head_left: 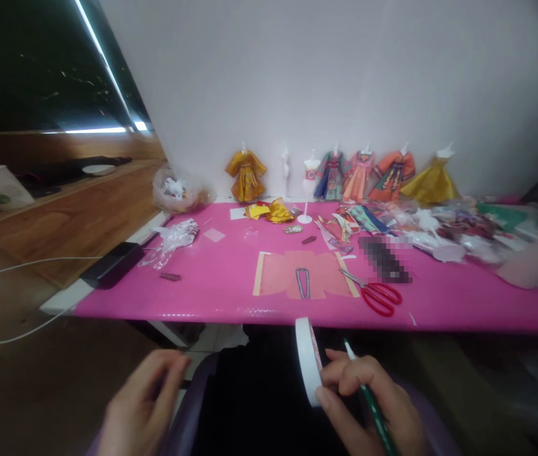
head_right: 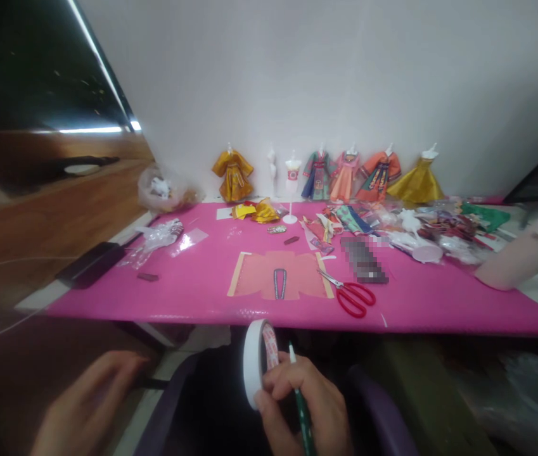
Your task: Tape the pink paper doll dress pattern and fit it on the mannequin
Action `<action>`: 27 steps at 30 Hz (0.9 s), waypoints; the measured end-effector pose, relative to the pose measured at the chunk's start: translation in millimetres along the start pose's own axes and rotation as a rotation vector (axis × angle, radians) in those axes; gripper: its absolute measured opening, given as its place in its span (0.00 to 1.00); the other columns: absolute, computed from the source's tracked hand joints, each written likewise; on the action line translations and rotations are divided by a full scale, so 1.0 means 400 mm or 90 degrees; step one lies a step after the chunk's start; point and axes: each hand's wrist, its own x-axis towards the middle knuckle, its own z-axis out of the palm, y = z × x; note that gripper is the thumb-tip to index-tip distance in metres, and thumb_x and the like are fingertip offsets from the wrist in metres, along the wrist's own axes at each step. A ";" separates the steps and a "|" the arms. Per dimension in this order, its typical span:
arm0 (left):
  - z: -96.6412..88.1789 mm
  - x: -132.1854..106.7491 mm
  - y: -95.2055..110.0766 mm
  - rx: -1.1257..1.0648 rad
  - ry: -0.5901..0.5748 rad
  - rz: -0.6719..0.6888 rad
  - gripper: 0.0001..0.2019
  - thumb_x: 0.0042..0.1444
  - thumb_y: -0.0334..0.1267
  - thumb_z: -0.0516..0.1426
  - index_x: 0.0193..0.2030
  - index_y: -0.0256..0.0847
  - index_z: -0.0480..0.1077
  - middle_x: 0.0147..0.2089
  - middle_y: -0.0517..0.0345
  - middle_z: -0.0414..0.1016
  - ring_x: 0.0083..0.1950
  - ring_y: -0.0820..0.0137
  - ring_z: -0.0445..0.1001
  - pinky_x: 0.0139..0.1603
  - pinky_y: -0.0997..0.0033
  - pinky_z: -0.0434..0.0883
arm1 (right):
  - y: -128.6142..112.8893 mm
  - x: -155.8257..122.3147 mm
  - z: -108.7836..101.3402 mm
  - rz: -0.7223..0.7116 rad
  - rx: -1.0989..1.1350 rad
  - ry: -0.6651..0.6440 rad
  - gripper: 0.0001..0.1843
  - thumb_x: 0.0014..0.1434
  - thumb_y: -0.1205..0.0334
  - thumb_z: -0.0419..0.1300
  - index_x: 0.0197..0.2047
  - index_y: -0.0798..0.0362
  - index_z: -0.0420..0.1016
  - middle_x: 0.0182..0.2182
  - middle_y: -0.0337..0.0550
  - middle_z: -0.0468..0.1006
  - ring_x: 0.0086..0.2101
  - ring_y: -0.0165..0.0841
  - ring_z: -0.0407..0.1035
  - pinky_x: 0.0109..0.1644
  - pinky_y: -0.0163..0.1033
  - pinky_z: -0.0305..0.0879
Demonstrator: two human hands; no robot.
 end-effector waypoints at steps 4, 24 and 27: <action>0.118 -0.036 0.139 -0.185 -0.130 0.138 0.02 0.60 0.39 0.59 0.38 0.48 0.74 0.37 0.61 0.78 0.39 0.67 0.78 0.40 0.74 0.73 | 0.009 -0.007 0.012 -0.035 0.001 0.022 0.10 0.56 0.66 0.61 0.30 0.45 0.62 0.25 0.31 0.78 0.38 0.36 0.79 0.49 0.38 0.71; 0.184 -0.068 0.252 -0.210 -0.257 0.220 0.15 0.66 0.37 0.51 0.25 0.43 0.63 0.25 0.62 0.65 0.28 0.70 0.67 0.29 0.74 0.66 | 0.012 -0.010 0.007 -0.035 0.022 -0.026 0.11 0.56 0.67 0.62 0.30 0.45 0.63 0.27 0.29 0.80 0.41 0.36 0.79 0.47 0.34 0.71; 0.195 -0.083 0.232 -0.233 -0.247 0.182 0.12 0.64 0.38 0.53 0.28 0.45 0.68 0.28 0.60 0.70 0.29 0.68 0.70 0.30 0.73 0.68 | 0.013 -0.016 0.009 0.035 0.048 -0.019 0.11 0.56 0.64 0.63 0.30 0.44 0.63 0.27 0.29 0.80 0.44 0.36 0.78 0.49 0.33 0.69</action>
